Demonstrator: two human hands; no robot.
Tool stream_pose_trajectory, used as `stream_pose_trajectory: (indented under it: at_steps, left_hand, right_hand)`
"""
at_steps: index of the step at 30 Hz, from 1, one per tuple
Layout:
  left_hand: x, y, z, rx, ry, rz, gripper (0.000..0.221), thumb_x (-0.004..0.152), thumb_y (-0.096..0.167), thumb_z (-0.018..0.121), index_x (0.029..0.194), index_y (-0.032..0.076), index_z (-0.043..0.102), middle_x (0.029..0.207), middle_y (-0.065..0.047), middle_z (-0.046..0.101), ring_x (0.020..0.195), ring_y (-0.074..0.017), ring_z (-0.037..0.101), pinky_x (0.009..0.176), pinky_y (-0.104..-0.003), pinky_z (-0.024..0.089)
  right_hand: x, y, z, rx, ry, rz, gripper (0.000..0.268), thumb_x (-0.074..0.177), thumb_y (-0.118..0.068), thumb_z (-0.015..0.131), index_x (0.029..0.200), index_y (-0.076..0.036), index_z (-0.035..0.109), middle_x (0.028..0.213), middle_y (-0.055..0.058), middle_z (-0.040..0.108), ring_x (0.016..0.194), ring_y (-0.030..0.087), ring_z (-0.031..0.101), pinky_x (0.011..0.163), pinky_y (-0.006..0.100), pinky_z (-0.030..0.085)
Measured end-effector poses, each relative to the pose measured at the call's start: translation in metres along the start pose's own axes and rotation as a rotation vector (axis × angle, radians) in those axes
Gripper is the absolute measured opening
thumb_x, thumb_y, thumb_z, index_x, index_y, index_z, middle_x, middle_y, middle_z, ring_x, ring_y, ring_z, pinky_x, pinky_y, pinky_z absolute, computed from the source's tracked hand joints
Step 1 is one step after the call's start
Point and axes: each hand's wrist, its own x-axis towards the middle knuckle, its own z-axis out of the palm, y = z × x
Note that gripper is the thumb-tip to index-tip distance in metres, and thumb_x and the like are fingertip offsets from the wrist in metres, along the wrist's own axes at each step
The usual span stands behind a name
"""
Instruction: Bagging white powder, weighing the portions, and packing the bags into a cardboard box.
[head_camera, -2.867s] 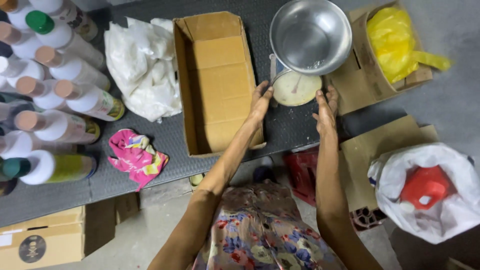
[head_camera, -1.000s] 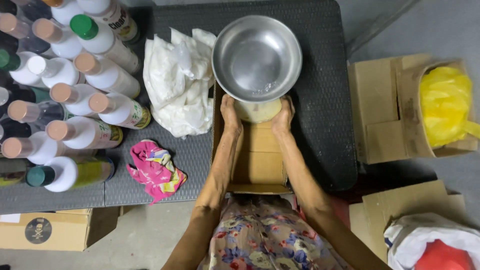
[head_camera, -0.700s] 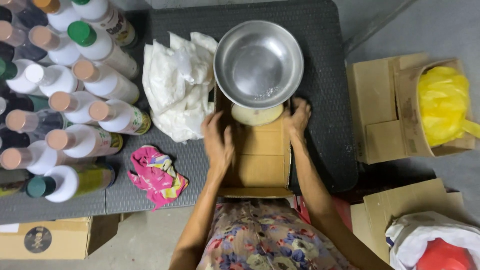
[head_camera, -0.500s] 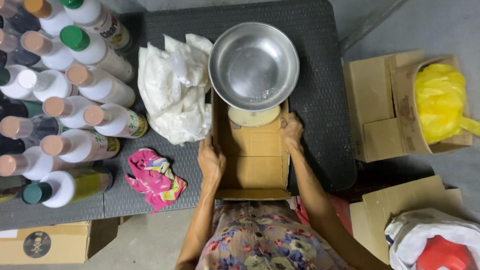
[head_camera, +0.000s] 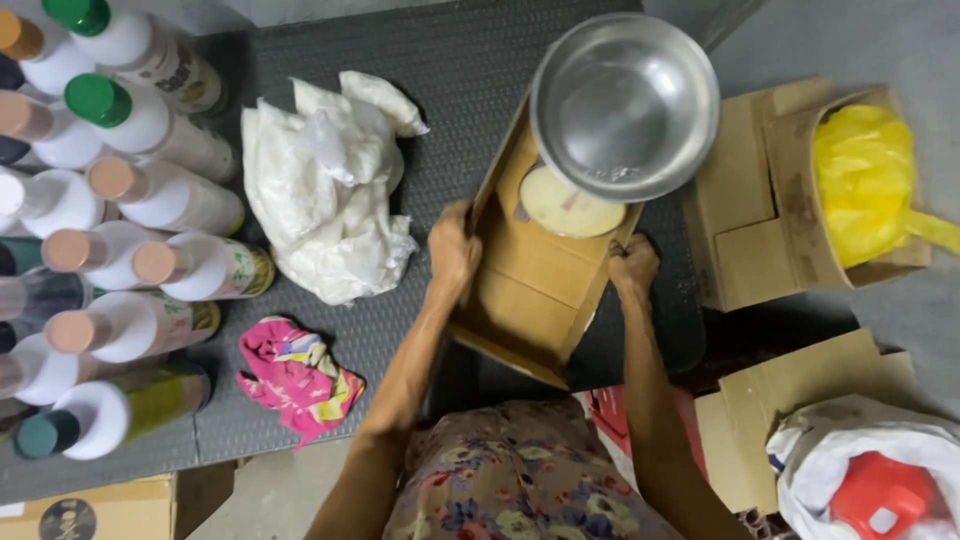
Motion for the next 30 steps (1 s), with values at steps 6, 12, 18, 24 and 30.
stream_pose_trajectory:
  at_steps: [6, 12, 18, 24, 30]
  left_hand:
    - [0.134, -0.066, 0.068, 0.160, -0.105, 0.292, 0.056, 0.076, 0.003, 0.069, 0.132, 0.007, 0.061, 0.127, -0.021, 0.064, 0.115, -0.0423, 0.061, 0.101, -0.051, 0.049]
    - [0.196, 0.019, 0.028, 0.591, 0.027, 0.144, 0.051, 0.089, 0.027, 0.075, 0.137, 0.019, 0.060, 0.143, -0.020, 0.047, 0.134, -0.0487, 0.039, 0.102, -0.073, 0.033]
    - [0.142, -0.010, 0.013, 0.338, 0.262, -0.195, 0.071, 0.098, 0.026, 0.069, 0.158, 0.013, 0.034, 0.155, -0.026, 0.036, 0.143, -0.0469, 0.040, 0.116, -0.057, 0.036]
    - [0.117, -0.050, 0.049, 0.028, 0.229, 0.075, 0.085, 0.108, 0.030, 0.056, 0.166, 0.012, -0.004, 0.168, -0.033, 0.022, 0.151, -0.0514, 0.031, 0.123, -0.048, 0.031]
    - [0.197, -0.111, 0.035, -0.307, 0.043, -0.048, 0.063, 0.115, 0.030, 0.042, 0.172, 0.020, 0.018, 0.165, -0.026, 0.047, 0.150, -0.0447, 0.052, 0.124, -0.045, 0.045]
  right_hand:
    - [0.047, -0.048, -0.009, 0.408, -0.204, 0.429, 0.033, 0.087, -0.001, 0.064, 0.117, 0.007, 0.052, 0.104, 0.020, 0.066, 0.083, 0.033, 0.075, 0.063, 0.049, 0.067]
    - [0.088, -0.057, 0.053, 0.751, -0.269, 0.514, 0.051, 0.087, 0.008, 0.047, 0.137, 0.006, 0.044, 0.118, 0.024, 0.065, 0.086, 0.036, 0.078, 0.071, 0.052, 0.064]
    - [0.136, -0.082, 0.072, 0.838, -0.223, 0.544, 0.065, 0.085, 0.011, 0.049, 0.146, 0.002, 0.031, 0.121, 0.028, 0.064, 0.087, 0.039, 0.075, 0.075, 0.056, 0.063]
    - [0.208, -0.066, 0.077, 0.591, -0.347, 0.552, 0.052, 0.095, -0.002, 0.045, 0.146, 0.003, 0.035, 0.126, 0.025, 0.061, 0.097, 0.034, 0.077, 0.078, 0.047, 0.065]
    - [0.248, -0.058, 0.112, 0.653, -0.538, 0.511, 0.053, 0.089, 0.006, 0.046, 0.142, 0.005, 0.044, 0.132, 0.027, 0.061, 0.107, 0.037, 0.071, 0.085, 0.050, 0.062]
